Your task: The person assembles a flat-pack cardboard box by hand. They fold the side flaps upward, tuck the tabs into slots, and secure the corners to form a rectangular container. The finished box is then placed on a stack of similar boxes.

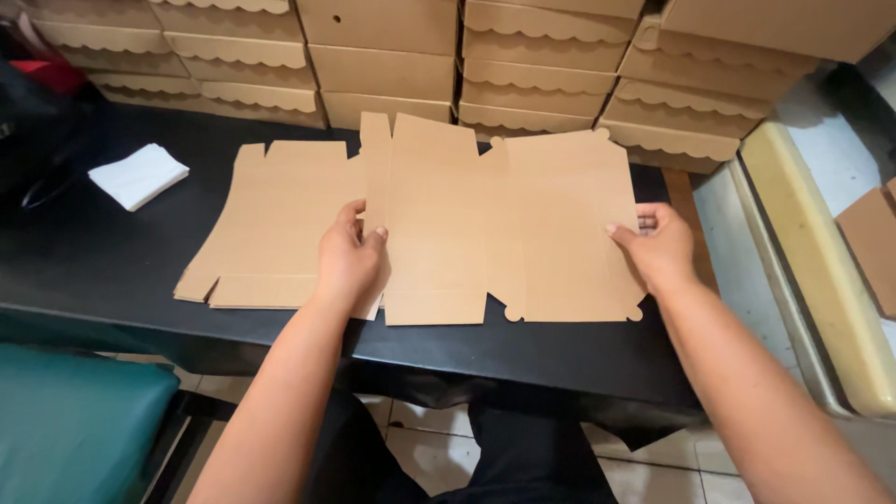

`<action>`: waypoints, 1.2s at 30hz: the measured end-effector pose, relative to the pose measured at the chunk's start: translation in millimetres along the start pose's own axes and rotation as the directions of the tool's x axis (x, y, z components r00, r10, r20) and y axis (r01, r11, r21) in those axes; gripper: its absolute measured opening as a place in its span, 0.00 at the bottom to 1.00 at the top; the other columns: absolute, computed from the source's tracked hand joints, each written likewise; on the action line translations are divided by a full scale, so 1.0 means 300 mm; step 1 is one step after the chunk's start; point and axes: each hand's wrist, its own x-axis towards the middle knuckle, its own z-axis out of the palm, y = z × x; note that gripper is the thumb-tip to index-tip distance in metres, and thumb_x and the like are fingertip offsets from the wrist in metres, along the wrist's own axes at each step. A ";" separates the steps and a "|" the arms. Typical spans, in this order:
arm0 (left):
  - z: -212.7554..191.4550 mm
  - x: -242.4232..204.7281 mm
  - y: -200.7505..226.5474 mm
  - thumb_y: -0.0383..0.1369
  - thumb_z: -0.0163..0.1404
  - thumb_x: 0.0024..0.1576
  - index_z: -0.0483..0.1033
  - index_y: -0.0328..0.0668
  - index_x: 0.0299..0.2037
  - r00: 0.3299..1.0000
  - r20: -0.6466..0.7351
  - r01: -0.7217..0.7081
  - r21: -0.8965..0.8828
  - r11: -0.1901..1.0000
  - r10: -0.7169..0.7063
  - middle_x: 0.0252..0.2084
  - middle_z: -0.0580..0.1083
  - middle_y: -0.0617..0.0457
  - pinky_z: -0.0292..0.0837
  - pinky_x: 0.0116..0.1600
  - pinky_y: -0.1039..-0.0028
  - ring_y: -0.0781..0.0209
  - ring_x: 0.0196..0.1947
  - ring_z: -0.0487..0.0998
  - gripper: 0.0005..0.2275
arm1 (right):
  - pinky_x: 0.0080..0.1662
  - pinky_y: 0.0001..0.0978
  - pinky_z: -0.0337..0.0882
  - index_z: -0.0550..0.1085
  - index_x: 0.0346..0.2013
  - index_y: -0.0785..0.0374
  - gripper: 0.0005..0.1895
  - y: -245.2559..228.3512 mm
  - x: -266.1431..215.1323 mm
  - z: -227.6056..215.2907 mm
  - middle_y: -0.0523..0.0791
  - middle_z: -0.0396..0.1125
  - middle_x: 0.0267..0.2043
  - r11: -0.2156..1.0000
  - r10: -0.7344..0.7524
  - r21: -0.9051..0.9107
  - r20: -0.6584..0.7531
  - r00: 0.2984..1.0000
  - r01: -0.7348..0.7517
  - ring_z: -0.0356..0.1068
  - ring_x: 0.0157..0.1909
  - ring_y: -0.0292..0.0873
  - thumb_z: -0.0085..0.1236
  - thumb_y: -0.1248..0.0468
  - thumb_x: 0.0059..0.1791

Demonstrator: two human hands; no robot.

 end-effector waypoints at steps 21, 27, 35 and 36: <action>-0.003 -0.021 0.007 0.26 0.60 0.53 0.61 0.34 0.59 0.993 0.107 -0.039 -0.033 0.999 0.043 0.47 0.78 0.41 0.75 0.51 0.68 0.54 0.49 0.81 0.26 | 0.55 0.40 0.69 0.66 0.55 0.70 0.29 -0.084 0.078 0.033 0.54 0.70 0.51 0.956 0.074 -0.293 0.287 0.955 0.015 0.71 0.55 0.53 0.59 0.75 0.40; 0.002 -0.027 -0.006 0.29 0.61 0.51 0.59 0.35 0.66 0.996 0.084 -0.041 0.051 0.998 0.037 0.51 0.76 0.38 0.72 0.56 0.66 0.48 0.53 0.79 0.32 | 0.58 0.47 0.67 0.66 0.57 0.70 0.28 -0.162 0.041 0.062 0.62 0.68 0.54 0.780 -0.030 -0.595 0.272 0.962 0.193 0.66 0.60 0.64 0.58 0.72 0.41; -0.006 -0.024 0.001 0.34 0.60 0.52 0.56 0.36 0.70 0.993 0.117 -0.029 0.169 0.985 0.009 0.59 0.74 0.35 0.67 0.63 0.63 0.42 0.62 0.73 0.36 | 0.57 0.43 0.68 0.64 0.60 0.67 0.32 -0.126 0.057 0.044 0.58 0.70 0.52 0.877 -0.061 -0.461 0.179 0.982 0.138 0.69 0.58 0.58 0.60 0.71 0.41; -0.006 -0.023 0.001 0.34 0.60 0.52 0.57 0.36 0.70 0.993 0.113 -0.032 0.164 0.986 0.014 0.59 0.74 0.35 0.67 0.63 0.63 0.42 0.62 0.73 0.36 | 0.58 0.42 0.67 0.64 0.61 0.67 0.32 -0.122 0.063 0.049 0.58 0.70 0.53 0.884 -0.075 -0.441 0.199 0.977 0.158 0.69 0.59 0.58 0.58 0.73 0.41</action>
